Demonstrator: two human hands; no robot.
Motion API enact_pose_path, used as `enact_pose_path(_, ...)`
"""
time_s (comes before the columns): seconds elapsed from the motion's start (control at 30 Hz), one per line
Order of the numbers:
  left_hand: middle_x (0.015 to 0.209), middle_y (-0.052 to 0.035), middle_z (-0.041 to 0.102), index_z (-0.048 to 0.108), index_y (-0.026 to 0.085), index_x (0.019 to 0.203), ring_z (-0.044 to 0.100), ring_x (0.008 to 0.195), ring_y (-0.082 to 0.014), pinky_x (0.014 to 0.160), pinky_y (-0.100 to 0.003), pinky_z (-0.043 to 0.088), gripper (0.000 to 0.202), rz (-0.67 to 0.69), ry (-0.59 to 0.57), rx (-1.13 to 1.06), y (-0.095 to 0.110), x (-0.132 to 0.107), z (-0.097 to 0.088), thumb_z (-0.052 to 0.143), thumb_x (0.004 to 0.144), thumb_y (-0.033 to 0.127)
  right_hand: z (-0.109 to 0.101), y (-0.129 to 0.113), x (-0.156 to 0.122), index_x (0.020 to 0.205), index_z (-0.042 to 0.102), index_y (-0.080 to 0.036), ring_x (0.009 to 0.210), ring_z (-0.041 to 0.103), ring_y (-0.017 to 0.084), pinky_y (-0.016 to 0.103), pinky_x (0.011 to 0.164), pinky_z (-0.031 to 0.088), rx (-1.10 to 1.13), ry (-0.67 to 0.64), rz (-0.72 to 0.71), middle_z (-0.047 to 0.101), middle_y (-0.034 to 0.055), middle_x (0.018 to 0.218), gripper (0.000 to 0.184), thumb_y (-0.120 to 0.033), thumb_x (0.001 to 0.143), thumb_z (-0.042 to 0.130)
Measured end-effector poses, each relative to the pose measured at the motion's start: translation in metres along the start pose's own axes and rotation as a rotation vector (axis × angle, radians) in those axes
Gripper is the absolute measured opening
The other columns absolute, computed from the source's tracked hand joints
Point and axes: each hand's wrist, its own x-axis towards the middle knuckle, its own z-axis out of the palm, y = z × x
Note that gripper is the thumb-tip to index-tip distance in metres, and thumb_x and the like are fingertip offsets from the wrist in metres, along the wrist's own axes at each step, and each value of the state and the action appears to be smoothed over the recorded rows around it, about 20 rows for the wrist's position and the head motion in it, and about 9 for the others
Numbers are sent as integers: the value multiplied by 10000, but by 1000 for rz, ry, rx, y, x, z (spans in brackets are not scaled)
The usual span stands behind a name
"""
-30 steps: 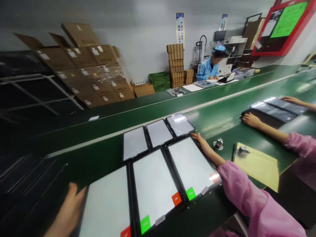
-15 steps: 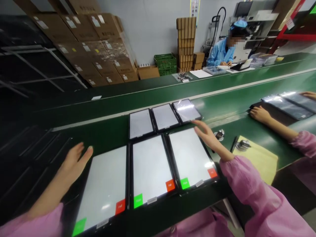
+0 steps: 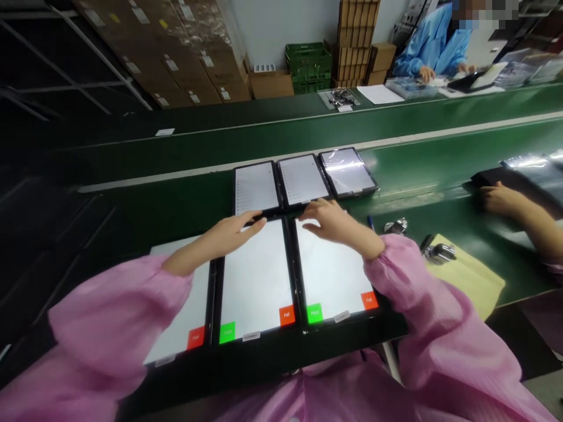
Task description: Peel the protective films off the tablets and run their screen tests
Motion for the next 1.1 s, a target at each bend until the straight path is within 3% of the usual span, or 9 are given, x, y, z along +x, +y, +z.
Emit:
enact_pose_path(0.1,1454,-156,646,607,238,1389,553,1393,-396,1234,-748,160,665,253,59,24,14,-30,18,514,952,731,-6,-9,-37,1147,790,-231,1083,676,300,516,976,527,-5,28,-50,752,114,1111,235,-310,1043,595)
enact_pose_path(0.2,1054,-76,731,690,214,1027,687,993,-261,1244,-699,236,567,871,152,50,42,-73,55,678,865,757,-16,-15,-61,1125,791,-213,988,699,281,481,895,556,-21,129,-119,759,116,1040,334,-388,1097,507)
enact_pose_path(0.3,782,26,607,589,206,801,553,709,-157,1211,-602,356,299,1155,288,234,64,-101,88,770,917,413,-34,-19,-69,1120,790,-215,978,707,259,438,880,582,35,215,-110,756,110,1052,382,-439,1110,481)
enact_pose_path(0.4,734,40,541,529,211,730,483,677,-148,1153,-537,425,236,1149,373,275,70,-107,97,660,910,132,-53,-25,-72,1142,790,-245,1023,712,255,420,923,590,77,249,-55,747,97,1118,349,-463,1089,523)
enact_pose_path(0.53,723,48,522,529,200,696,463,683,-132,1193,-516,397,272,1112,364,261,64,-108,93,590,916,50,-66,-19,-71,1173,785,-245,994,721,258,412,915,599,108,216,10,751,91,1125,340,-466,1061,552)
enact_pose_path(0.7,664,74,487,568,193,660,439,649,-106,1322,-531,223,337,1211,334,336,69,-109,82,582,946,15,-56,20,-61,1345,714,-208,1086,701,307,488,990,583,105,112,194,695,144,1304,512,-559,1013,545)
enact_pose_path(0.9,808,45,626,694,234,877,601,775,-136,1235,-557,391,220,1029,587,409,76,-49,8,562,1054,231,-44,46,-53,1517,570,-218,1222,657,347,552,1101,525,249,69,381,651,138,1410,642,-622,1020,523)
enact_pose_path(1.0,789,28,579,715,189,853,593,779,-146,1121,-578,485,313,759,627,429,72,-16,-27,605,1039,415,-44,50,-50,1426,656,-241,1191,675,316,461,1007,601,425,54,342,700,108,1319,601,-667,1038,482)
enact_pose_path(1.1,735,40,540,704,166,803,562,736,-127,1046,-545,525,352,697,687,400,67,-2,-39,636,1019,436,-44,53,-49,1402,675,-247,1126,700,279,372,873,651,582,65,340,712,91,1277,632,-715,1042,449)
